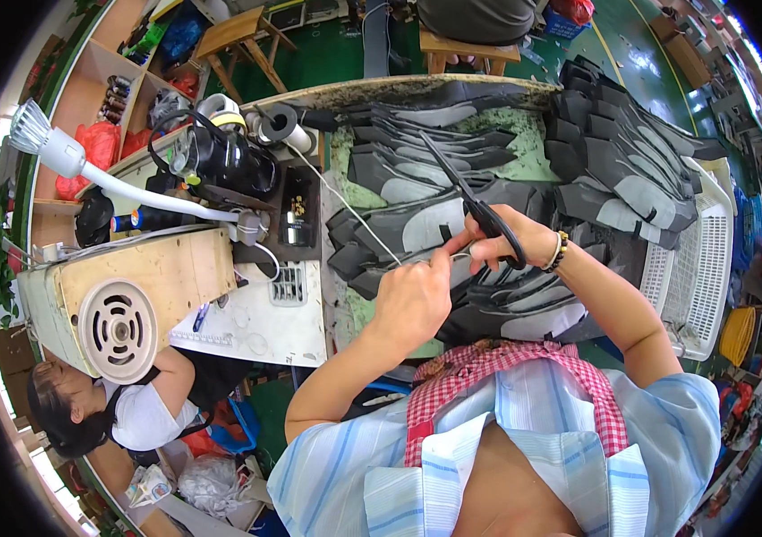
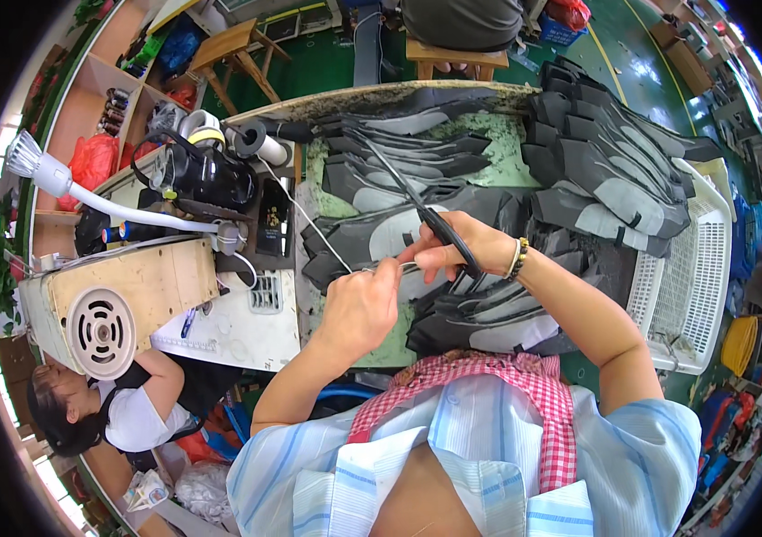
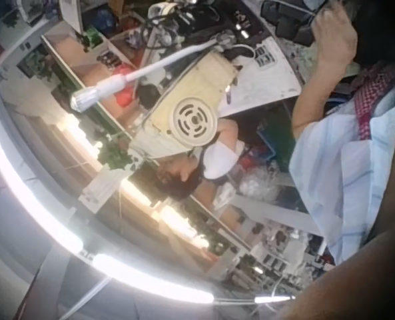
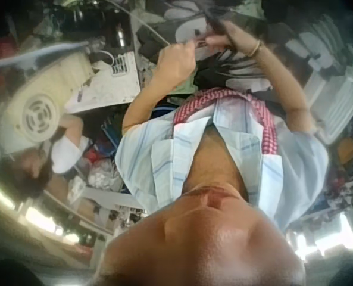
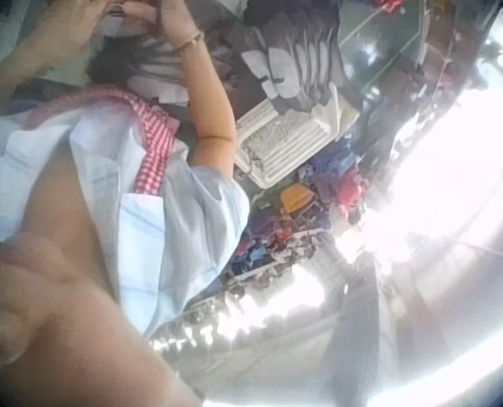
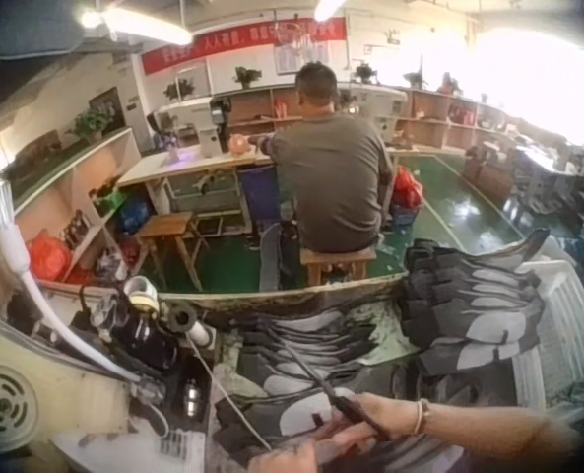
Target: The person carries a blue basket of shoe parts to a workbench and uses scissors to trim the edges of the components, stacking them on the table after each one is finished.
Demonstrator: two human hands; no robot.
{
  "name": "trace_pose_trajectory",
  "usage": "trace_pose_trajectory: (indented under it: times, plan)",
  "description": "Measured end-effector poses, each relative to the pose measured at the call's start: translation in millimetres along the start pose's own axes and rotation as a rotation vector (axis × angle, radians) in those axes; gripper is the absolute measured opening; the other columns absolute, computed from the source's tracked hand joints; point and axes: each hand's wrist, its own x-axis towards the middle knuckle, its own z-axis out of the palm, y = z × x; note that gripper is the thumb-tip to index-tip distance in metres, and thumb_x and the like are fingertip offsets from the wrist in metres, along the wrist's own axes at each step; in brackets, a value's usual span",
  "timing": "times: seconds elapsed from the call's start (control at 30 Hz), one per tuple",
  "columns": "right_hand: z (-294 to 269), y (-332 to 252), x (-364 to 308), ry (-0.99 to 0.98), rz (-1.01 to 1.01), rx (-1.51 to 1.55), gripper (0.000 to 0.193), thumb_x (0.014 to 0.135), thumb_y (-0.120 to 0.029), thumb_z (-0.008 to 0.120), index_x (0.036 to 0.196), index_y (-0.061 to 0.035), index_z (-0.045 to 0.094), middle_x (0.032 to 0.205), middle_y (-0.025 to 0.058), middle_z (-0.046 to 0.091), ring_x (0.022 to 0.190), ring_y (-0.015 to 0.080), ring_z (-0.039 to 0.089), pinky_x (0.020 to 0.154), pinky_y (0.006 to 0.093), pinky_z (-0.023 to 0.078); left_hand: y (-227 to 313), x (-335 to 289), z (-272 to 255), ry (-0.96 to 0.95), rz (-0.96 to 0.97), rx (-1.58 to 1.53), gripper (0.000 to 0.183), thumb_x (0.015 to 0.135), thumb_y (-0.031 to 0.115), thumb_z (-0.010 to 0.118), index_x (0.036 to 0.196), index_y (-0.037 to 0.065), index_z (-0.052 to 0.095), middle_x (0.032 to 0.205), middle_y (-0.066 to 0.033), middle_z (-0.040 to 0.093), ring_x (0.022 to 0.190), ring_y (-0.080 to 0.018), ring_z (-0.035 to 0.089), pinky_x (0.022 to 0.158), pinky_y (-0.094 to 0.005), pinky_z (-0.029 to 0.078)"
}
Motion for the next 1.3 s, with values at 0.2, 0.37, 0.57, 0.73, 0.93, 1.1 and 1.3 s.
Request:
trace_pose_trajectory:
  times: [0.2,0.37,0.57,0.73,0.93,1.1,1.3]
  plan:
    - [-12.9,1.0,-11.0,0.158,-0.027,-0.124,0.023,0.08,-0.008,0.072,0.084,-0.0061,0.049,0.074,0.0084,0.066,0.062,0.0118,0.065,0.051,0.0201,0.05,-14.7,13.9,-7.4,0.039,0.014,-0.193,0.02,0.087,0.023,0.06,0.077,0.006,0.061,0.06,-0.0137,0.059,0.057,-0.0317,0.061,0.051,-0.0406,0.046]
    - [-48.4,-15.0,14.1,0.327,0.03,-0.403,0.023,0.078,-0.013,0.074,0.078,-0.0063,0.052,0.068,0.0028,0.063,0.056,0.0068,0.059,0.047,0.0189,0.044,-94.1,39.4,-2.3,-0.095,-0.243,-0.601,0.023,0.088,0.022,0.064,0.078,0.001,0.067,0.061,-0.0006,0.059,0.056,-0.0054,0.046,0.051,-0.0242,0.036]
    - [-80.7,11.8,49.1,0.532,0.013,-0.831,0.03,0.067,-0.021,0.077,0.077,-0.0005,0.057,0.065,0.011,0.061,0.06,0.0235,0.062,0.059,0.0344,0.048,-148.6,49.6,35.9,-0.133,-0.284,-0.611,0.028,0.087,0.024,0.066,0.074,0.0,0.067,0.061,0.0018,0.059,0.057,-0.0042,0.045,0.052,-0.0228,0.036]
    - [-80.7,27.5,60.9,0.547,0.119,-1.338,0.025,0.07,-0.022,0.072,0.079,-0.0042,0.057,0.076,0.014,0.065,0.075,0.0357,0.063,0.066,0.0431,0.048,-158.0,60.7,64.9,-0.127,-0.344,-0.345,0.035,0.081,0.036,0.067,0.073,0.002,0.069,0.058,-0.0065,0.061,0.054,-0.0143,0.055,0.052,-0.0294,0.041]
    - [-49.3,-20.0,40.0,0.445,0.025,-1.483,0.049,0.071,-0.047,0.071,0.086,-0.0022,0.056,0.083,0.014,0.065,0.078,0.0322,0.064,0.068,0.0399,0.051,-152.1,69.3,38.6,-0.098,-0.373,0.061,0.032,0.08,0.035,0.067,0.074,0.004,0.064,0.063,-0.0098,0.064,0.059,-0.0257,0.063,0.056,-0.0352,0.046]
    - [-0.1,-28.3,47.2,0.104,0.181,-1.858,0.082,0.067,-0.072,0.06,0.089,0.0063,0.056,0.079,0.0197,0.063,0.076,0.0326,0.065,0.068,0.0397,0.052,-175.0,57.5,14.6,-0.139,-0.3,-0.288,0.017,0.085,0.015,0.062,0.093,0.004,0.051,0.064,-0.0065,0.06,0.057,-0.0188,0.058,0.056,-0.0314,0.045]
    - [13.9,-12.7,66.5,-0.032,0.235,-1.813,0.076,0.073,-0.072,0.055,0.079,0.0029,0.064,0.084,0.0204,0.067,0.08,0.0338,0.066,0.073,0.0403,0.052,-171.2,47.8,29.6,0.064,-0.17,-0.206,0.017,0.084,0.011,0.057,0.099,0.01,0.049,0.073,-0.0148,0.063,0.073,-0.0364,0.062,0.063,-0.0453,0.045]
